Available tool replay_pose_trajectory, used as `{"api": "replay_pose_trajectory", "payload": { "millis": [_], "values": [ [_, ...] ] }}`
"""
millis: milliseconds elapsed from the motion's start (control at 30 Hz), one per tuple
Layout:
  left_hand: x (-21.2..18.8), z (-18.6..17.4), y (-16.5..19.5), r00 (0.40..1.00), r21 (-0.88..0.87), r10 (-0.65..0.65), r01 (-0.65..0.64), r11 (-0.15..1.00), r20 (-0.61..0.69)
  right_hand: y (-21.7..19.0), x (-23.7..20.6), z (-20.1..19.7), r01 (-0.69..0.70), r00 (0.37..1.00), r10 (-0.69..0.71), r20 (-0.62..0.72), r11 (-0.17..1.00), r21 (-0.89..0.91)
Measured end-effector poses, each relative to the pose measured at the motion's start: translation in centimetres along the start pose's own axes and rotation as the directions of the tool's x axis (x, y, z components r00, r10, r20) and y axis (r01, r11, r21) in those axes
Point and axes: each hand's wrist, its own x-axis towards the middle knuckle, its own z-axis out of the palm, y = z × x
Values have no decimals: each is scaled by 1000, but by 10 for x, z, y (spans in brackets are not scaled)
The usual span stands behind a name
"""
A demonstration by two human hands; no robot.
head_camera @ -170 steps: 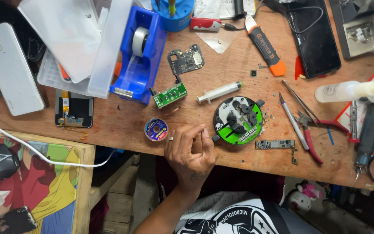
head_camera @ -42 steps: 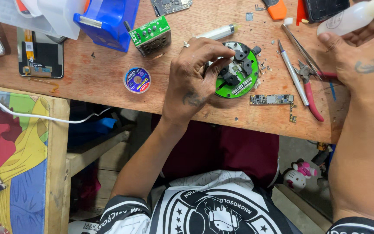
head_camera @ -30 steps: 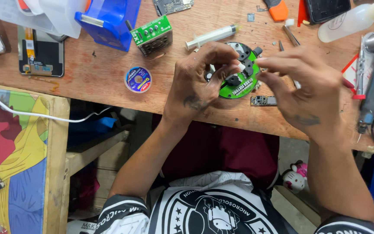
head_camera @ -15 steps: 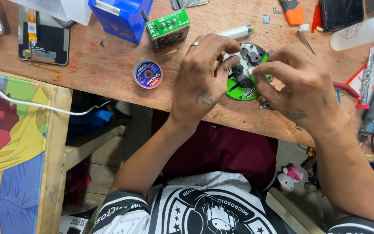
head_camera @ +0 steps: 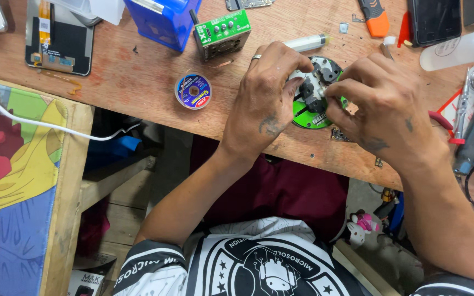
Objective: The person solders a small circuit board using a soldering iron and solder wire. They then apply flux from a bottle and wipe the board with a cotton swab. Finally, they place the board into a green circular holder and adjust it.
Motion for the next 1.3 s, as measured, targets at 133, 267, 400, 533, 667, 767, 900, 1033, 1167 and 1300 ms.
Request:
{"api": "replay_pose_trajectory", "payload": {
  "millis": [133,267,400,533,667,767,900,1033,1167,1300],
  "values": [
    [0,2,0,1000,-9,4,-4,1000,-6,2,1,-4,-4,994,-3,-113,998,-60],
    [0,2,0,1000,-3,1,-1,1000,-11,-4,8,-4,44,998,-45,-34,999,-26],
    [0,2,0,1000,16,10,-10,1000,-17,-3,8,-14,68,994,-63,94,997,-49],
    [1,2,1,1000,-12,-5,5,1000,-12,2,7,-15,34,999,-30,38,994,-108],
    [0,1,1,1000,-21,-14,14,1000,-7,-1,7,-3,22,999,-20,43,998,-58],
    [1,2,2,999,-41,-32,32,999,4,-1,10,0,32,999,-34,-18,994,-101],
    [0,2,2,1000,-10,-12,12,1000,-13,1,8,-9,-62,996,61,-61,998,-19],
    [1,1,3,1000,-4,-15,15,1000,-9,0,6,-8,28,999,-29,-15,998,-57],
    [1,1,4,998,-47,-57,58,997,23,1,6,-2,40,997,-51,-60,984,-173],
    [1,0,3,1000,11,7,-7,1000,-19,3,0,-4,27,996,-35,-82,996,-90]
  ]
}}
